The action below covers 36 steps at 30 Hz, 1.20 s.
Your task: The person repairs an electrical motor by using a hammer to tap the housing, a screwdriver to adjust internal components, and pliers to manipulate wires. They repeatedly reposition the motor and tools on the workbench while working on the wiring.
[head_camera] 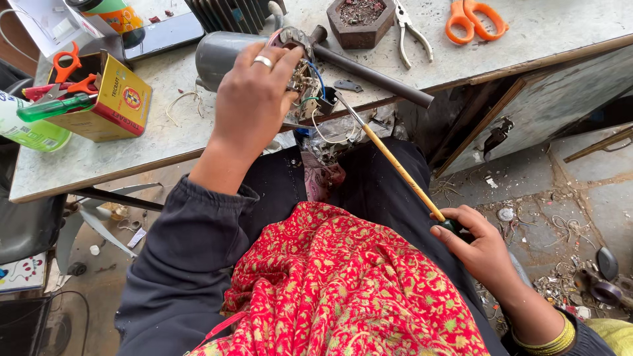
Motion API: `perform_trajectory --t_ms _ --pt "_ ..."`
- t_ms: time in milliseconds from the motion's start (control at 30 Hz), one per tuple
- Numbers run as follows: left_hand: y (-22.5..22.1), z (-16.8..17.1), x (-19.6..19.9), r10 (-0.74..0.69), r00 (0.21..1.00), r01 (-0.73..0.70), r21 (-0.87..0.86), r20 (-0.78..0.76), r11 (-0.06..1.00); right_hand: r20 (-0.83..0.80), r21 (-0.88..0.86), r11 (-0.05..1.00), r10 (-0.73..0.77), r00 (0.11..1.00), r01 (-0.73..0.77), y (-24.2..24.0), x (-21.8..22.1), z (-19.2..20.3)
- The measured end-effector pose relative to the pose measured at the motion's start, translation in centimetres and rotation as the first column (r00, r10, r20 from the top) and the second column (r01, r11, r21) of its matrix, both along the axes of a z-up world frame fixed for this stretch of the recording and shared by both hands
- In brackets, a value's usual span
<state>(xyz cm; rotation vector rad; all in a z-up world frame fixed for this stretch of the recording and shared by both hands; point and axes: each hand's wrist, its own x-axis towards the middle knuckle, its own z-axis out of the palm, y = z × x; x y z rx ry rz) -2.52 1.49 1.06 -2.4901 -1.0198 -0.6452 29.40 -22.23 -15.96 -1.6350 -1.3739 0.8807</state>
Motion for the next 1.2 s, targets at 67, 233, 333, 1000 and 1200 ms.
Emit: perform_trajectory --t_ms 67,233,333,1000,1200 --pt "-0.2 -0.5 -0.7 -0.033 0.997 0.032 0.024 0.074 0.999 0.012 0.032 0.999 0.011 1.000 -0.011 0.0 -0.1 0.0" --pt "-1.0 -1.6 -1.9 -0.139 0.970 0.127 0.069 0.201 0.989 0.021 0.031 0.999 0.014 1.000 -0.015 0.2 -0.3 -0.3" --pt "-1.2 -1.8 -2.3 -0.114 0.958 0.129 -0.043 0.262 0.991 0.030 0.037 0.999 0.018 0.999 -0.019 0.3 -0.3 -0.5" --pt "-0.6 -4.0 -0.9 -0.113 0.911 0.144 -0.049 0.397 0.988 0.010 0.011 1.000 0.020 1.000 -0.020 0.1 0.0 -0.4" --pt "-1.0 -4.2 -0.9 -0.095 0.939 0.099 0.005 0.332 0.995 0.018 0.032 0.999 0.029 0.999 -0.030 0.0 0.1 -0.7"
